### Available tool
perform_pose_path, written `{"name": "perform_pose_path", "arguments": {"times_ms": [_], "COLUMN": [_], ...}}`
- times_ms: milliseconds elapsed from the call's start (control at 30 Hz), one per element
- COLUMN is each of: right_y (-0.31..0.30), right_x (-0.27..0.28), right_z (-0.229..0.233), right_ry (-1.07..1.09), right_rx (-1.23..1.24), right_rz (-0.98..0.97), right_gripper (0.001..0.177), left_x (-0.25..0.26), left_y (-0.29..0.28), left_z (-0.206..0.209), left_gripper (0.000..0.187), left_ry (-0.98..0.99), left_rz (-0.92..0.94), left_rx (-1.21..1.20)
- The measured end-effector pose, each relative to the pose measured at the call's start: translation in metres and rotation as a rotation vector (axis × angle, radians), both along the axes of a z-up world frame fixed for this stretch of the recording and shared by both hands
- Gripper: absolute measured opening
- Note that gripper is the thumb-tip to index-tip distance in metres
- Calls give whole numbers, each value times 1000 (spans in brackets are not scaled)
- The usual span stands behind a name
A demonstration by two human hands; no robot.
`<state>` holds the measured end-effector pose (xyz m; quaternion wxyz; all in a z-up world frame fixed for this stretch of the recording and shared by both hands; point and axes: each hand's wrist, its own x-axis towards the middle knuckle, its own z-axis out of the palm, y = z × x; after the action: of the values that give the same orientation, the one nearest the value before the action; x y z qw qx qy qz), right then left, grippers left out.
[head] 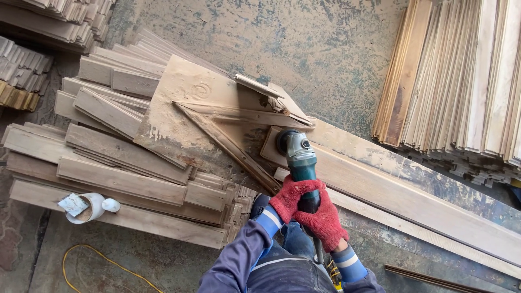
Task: Using an angle grinder to sand or smooth wooden planks on a workbench.
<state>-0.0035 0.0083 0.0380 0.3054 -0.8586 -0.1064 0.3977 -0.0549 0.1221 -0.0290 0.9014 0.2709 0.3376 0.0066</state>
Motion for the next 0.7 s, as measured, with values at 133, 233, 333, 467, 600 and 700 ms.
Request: {"name": "perform_pose_path", "arguments": {"times_ms": [133, 233, 333, 467, 600, 700], "right_y": [38, 63, 60, 39, 16, 10], "right_x": [-9, -12, -15, -9, -9, -8], "right_z": [17, 34, 39, 34, 30, 20], "right_ry": [16, 0, 10, 17, 6, 13], "right_rx": [-168, -297, -296, -293, -291, -267], "right_rz": [-20, -41, -54, -138, -167, -181], "right_gripper": [104, 100, 103, 120, 105, 105], "left_x": [10, 14, 13, 22, 27, 24], "left_y": [9, 19, 10, -25, -41, -39], "left_z": [-11, -11, -23, -64, -39, -39], "left_gripper": [69, 94, 90, 72, 67, 64], "left_ry": [65, 272, 276, 212, 185, 193], "left_rz": [69, 15, 14, 37, -5, -12], "left_rx": [-99, -94, -100, -158, -131, -112]}}
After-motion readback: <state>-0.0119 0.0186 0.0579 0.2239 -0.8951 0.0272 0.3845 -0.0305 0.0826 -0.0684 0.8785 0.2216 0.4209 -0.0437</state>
